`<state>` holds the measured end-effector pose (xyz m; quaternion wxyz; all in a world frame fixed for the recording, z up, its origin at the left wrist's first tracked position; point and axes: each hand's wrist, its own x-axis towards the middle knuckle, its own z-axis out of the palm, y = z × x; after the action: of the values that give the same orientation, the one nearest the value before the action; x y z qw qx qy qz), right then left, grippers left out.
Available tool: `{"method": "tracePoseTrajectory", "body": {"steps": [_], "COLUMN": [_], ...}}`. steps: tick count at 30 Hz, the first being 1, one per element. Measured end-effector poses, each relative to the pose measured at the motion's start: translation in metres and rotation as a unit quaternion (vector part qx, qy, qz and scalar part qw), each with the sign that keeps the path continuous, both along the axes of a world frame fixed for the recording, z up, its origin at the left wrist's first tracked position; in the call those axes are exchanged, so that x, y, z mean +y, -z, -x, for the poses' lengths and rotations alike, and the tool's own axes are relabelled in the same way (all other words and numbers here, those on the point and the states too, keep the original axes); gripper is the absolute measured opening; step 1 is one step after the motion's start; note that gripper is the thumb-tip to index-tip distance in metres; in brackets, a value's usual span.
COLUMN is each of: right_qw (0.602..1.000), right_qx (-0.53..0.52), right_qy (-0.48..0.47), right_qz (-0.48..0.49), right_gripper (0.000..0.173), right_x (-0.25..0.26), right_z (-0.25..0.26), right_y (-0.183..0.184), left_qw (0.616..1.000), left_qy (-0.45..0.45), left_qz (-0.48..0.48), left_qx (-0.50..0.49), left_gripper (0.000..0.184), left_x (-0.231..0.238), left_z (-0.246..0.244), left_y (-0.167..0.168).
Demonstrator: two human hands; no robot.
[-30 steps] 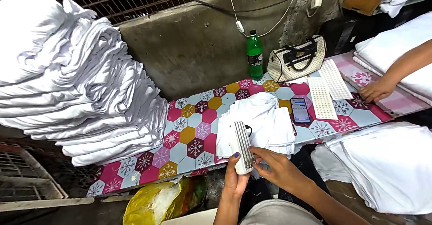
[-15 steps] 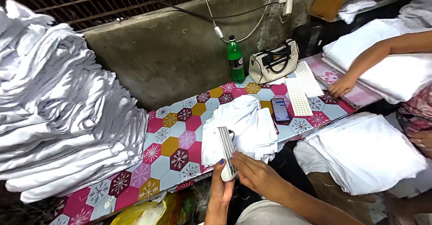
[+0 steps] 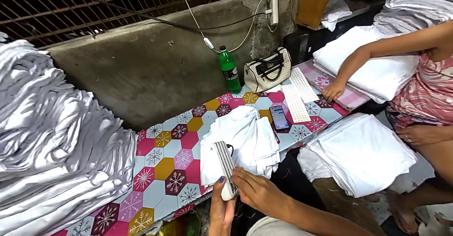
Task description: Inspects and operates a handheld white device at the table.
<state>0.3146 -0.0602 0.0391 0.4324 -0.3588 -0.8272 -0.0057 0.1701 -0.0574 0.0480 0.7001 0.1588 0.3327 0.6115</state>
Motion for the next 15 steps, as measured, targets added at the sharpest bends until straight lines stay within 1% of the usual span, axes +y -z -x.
{"method": "tracePoseTrajectory", "body": {"steps": [6, 10, 15], "right_qw": [0.999, 0.995, 0.991], "right_qx": [0.036, 0.083, 0.093], "right_qy": [-0.010, -0.040, -0.086], "right_qz": [0.010, 0.028, 0.040], "right_gripper": [0.022, 0.021, 0.020], "right_x": [0.002, 0.006, 0.008], "right_z": [-0.002, -0.007, -0.014], "right_y": [0.000, 0.003, 0.011], "left_qw": [1.000, 1.000, 0.999], "left_qy": [0.006, 0.016, 0.019], "left_qz": [0.008, 0.023, 0.031], "left_qx": [-0.012, -0.002, -0.021], "left_gripper": [0.066, 0.069, 0.065], "left_x": [0.002, 0.002, 0.002], "left_z": [-0.001, 0.001, 0.001], "left_y": [0.000, 0.001, 0.003]}}
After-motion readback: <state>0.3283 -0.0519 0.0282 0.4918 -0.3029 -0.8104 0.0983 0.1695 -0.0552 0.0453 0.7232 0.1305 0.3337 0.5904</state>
